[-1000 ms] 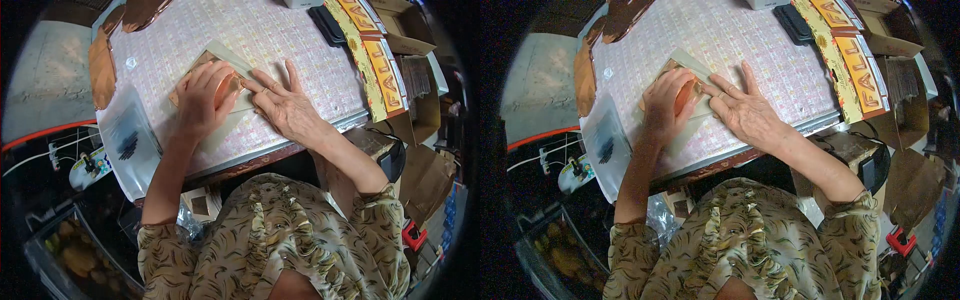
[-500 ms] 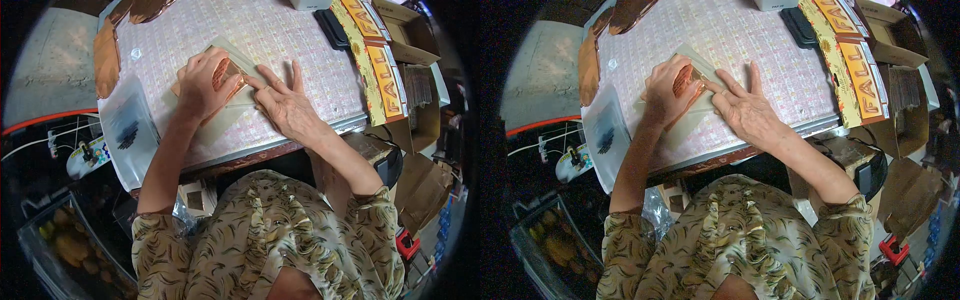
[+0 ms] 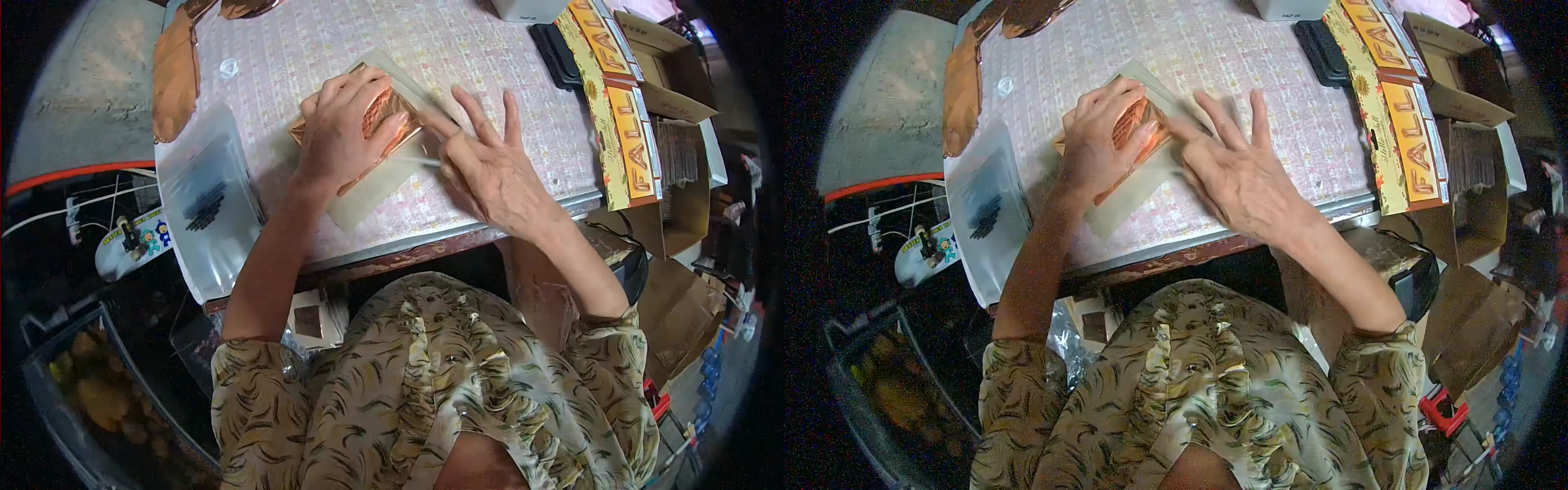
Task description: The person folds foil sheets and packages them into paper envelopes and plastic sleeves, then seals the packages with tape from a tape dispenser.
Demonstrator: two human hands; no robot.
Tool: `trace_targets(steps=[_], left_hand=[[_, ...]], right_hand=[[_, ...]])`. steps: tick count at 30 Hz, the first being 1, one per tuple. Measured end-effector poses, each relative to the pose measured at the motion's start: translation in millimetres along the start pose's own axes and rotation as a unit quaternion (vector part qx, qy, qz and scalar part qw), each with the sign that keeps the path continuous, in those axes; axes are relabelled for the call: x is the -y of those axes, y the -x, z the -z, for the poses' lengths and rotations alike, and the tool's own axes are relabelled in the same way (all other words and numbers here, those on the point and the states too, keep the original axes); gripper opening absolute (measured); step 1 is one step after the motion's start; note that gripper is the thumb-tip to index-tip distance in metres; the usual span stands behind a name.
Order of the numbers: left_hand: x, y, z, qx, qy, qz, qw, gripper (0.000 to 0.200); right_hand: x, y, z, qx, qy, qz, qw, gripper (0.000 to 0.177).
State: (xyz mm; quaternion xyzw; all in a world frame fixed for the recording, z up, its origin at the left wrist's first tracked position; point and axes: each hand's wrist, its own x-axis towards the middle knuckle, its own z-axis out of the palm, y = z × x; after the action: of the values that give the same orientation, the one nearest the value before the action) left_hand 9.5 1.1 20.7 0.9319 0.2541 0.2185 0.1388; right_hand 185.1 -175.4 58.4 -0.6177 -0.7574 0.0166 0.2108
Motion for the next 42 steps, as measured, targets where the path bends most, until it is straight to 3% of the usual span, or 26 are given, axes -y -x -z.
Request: trace_targets(steps=[9,11,17,20,24,26,27,29,32,33,35,39,41,42], left_hand=[[4,-26,12,0.038,0.032,-0.052,0.997,0.043],[-5,-40,20,0.054,-0.108,-0.075,0.990,0.046],[13,-72,17,0.143,-0.051,-0.107,0.983,0.054],[23,-77,8,0.101,-0.022,-0.159,0.982,0.057],[31,-76,4,0.062,0.010,-0.155,0.986,0.056],[26,-73,12,0.083,-0.140,0.024,0.986,0.069],[24,-71,19,0.082,-0.141,0.023,0.986,0.069],[24,-62,37,0.127,-0.189,0.170,0.959,0.076],[35,-38,35,0.078,-0.225,0.190,0.952,0.077],[26,-34,39,0.079,-0.223,0.186,0.954,0.077],[11,-24,51,0.109,-0.220,0.258,0.934,0.070],[9,-10,53,0.042,-0.253,0.178,0.950,0.061],[10,-7,42,-0.070,0.007,-0.002,0.997,0.053],[5,-2,30,-0.032,-0.043,0.009,0.999,0.053]], right_hand=[[30,58,12,0.013,-0.096,-0.139,0.986,0.008],[30,69,9,-0.020,-0.147,-0.183,0.972,0.007],[34,89,11,-0.071,-0.126,-0.195,0.970,0.008],[34,95,13,-0.087,-0.120,-0.204,0.968,0.008],[38,95,13,-0.114,-0.118,-0.203,0.965,0.008],[41,94,14,-0.127,-0.103,-0.194,0.967,0.007],[42,92,13,-0.149,-0.121,-0.217,0.957,0.007],[43,92,12,-0.172,-0.139,-0.242,0.945,0.007],[41,91,13,-0.235,-0.171,-0.260,0.921,0.007],[38,93,13,-0.236,-0.167,-0.264,0.920,0.007],[29,96,13,-0.191,-0.208,-0.297,0.912,0.007],[20,90,25,-0.152,-0.169,-0.335,0.914,0.012],[8,83,24,-0.156,-0.158,-0.340,0.914,0.015],[0,78,23,-0.165,-0.151,-0.321,0.920,0.016]])
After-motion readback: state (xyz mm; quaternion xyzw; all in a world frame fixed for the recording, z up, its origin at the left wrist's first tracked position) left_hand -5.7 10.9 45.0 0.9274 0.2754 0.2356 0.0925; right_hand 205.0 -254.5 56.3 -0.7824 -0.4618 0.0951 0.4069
